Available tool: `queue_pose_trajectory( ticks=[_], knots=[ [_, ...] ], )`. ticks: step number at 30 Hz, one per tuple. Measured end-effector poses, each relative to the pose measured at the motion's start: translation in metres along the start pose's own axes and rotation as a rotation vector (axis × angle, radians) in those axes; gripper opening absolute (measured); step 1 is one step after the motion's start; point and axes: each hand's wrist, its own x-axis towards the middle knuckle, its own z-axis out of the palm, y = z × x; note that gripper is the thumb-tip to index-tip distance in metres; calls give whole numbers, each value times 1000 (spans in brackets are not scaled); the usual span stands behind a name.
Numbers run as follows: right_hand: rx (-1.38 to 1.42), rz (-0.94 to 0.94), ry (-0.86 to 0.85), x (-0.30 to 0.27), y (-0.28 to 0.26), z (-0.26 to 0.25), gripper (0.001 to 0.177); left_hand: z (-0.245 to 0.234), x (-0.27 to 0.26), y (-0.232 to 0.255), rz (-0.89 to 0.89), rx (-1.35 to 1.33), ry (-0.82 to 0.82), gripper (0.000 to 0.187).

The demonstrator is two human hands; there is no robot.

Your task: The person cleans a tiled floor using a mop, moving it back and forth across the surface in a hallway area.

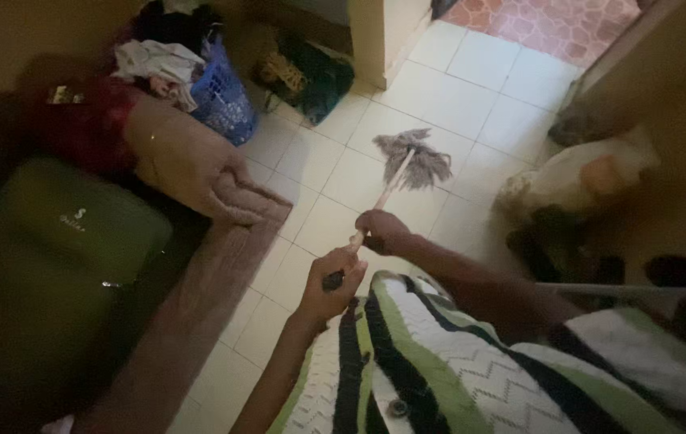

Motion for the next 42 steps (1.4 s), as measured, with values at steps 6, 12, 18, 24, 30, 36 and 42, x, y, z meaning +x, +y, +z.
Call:
queue_pose_trajectory(
  ticks=[6,12,18,24,30,36,42],
  knots=[
    [23,-86,-24,8,-65,18,43,-38,-28,39,-161,21,45,13],
    [541,-255,-332,5,-172,-24,23,-88,-55,95,-123,224,241,16],
    [517,-578,-307,13,-193,-15,19,-81,-49,124,-115,41,482,6],
    [405,-458,-135,14,-167,-7,32,-81,-47,134,-164,93,330,18],
    [129,-402,40,65,-127,15,18,-93,-35,63,-176,-14,262,31],
    [24,-145,13,66,-65,37,18,-81,-22,-2,39,40,54,29],
    [283,-175,134,46,-66,42,33,-91,-23,17,12,139,43,32]
  ],
)
